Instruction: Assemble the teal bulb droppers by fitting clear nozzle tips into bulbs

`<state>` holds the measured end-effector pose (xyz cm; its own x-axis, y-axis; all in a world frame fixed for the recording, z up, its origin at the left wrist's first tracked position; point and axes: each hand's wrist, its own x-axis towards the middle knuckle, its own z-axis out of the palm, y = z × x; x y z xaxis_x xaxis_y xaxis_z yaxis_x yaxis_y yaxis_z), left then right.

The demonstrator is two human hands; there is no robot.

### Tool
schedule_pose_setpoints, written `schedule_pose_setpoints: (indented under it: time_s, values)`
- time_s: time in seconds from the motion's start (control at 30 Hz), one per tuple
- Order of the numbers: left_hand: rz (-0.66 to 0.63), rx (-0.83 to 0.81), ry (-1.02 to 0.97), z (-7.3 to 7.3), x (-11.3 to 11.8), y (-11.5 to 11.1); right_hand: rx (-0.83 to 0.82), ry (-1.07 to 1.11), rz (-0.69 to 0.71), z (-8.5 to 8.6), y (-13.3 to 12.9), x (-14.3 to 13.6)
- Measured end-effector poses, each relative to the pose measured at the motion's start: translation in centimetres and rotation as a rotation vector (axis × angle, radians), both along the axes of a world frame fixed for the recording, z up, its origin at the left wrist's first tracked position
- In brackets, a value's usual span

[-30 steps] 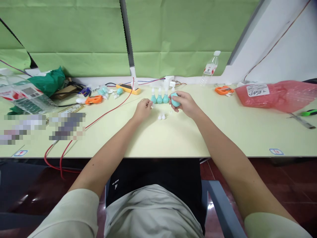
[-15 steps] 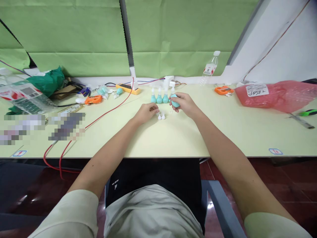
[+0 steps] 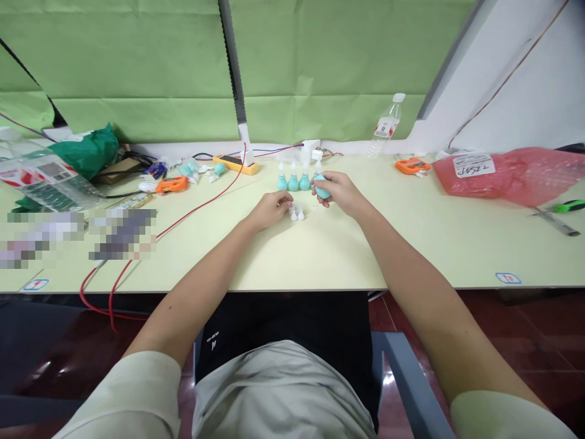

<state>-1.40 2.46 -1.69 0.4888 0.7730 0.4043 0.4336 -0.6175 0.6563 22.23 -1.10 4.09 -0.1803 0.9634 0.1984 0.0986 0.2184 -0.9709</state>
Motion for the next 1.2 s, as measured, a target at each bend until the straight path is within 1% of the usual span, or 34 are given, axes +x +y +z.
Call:
schedule_pose_setpoints:
  time_s: [0.33, 0.47, 0.57, 0.67, 0.9, 1.2]
  values:
    - [0.012, -0.031, -0.012, -0.1, 0.2, -0.1, 0.013, 0.014, 0.012, -0.1, 0.1, 0.1]
    - [0.018, -0.030, 0.001, -0.1, 0.2, -0.2, 0.013, -0.013, -0.018, -0.3, 0.4, 0.2]
    - [0.010, -0.012, 0.024, 0.0, 0.2, -0.2, 0.025, -0.100, -0.043, -0.9, 0.7, 0.1]
    - [0.008, -0.012, 0.040, 0.0, 0.2, -0.2, 0.026, -0.167, -0.017, -1.5, 0.9, -0.2]
    - [0.018, -0.022, 0.037, 0.0, 0.3, -0.3, -0.039, -0.193, -0.007, -2.5, 0.9, -1.0]
    - [0.016, 0.002, 0.025, 0.1, 0.4, -0.5, -0.054, -0.230, 0.048, -3.5, 1.2, -1.2]
